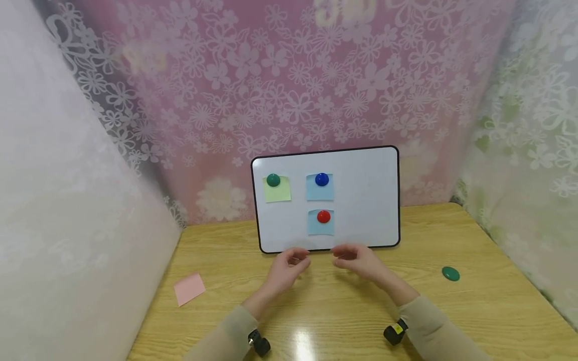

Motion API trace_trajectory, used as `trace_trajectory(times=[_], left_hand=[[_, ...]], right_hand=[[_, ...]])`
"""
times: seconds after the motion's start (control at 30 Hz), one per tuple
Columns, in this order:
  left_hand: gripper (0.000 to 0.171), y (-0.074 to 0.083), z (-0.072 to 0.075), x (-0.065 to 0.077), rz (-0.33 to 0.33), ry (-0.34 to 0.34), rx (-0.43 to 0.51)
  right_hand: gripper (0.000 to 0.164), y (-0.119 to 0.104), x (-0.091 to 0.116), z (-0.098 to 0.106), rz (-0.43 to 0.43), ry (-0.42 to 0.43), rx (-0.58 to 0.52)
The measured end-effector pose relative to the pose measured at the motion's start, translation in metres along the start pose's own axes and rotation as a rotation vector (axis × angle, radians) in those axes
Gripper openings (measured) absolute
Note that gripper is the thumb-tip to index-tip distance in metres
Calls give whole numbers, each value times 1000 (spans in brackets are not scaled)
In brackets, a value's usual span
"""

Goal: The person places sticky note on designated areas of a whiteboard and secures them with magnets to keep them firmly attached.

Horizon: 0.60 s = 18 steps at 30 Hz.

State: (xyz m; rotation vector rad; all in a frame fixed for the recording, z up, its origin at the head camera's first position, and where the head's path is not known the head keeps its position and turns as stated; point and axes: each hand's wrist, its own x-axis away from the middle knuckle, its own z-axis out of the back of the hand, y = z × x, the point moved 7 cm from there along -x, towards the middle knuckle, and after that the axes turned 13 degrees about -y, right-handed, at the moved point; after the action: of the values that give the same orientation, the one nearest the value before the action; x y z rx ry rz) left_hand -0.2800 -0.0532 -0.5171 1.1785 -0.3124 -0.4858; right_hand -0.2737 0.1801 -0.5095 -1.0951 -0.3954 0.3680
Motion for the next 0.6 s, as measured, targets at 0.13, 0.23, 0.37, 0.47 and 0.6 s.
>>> trace_trajectory(times=[0.13, 0.23, 0.37, 0.47, 0.6], left_hand=[[33, -4, 9, 7, 20, -21, -1], [35, -5, 17, 12, 29, -32, -14], [34, -8, 29, 20, 32, -31, -45], [35, -11, 37, 27, 39, -38, -63], [35, -12, 46, 38, 37, -64, -84]], right_hand=[[42, 1, 6, 2, 5, -25, 19], [41, 3, 10, 6, 9, -28, 51], [41, 6, 15, 13, 6, -26, 79], [41, 8, 18, 17, 6, -34, 86], [41, 10, 21, 21, 19, -46, 115]])
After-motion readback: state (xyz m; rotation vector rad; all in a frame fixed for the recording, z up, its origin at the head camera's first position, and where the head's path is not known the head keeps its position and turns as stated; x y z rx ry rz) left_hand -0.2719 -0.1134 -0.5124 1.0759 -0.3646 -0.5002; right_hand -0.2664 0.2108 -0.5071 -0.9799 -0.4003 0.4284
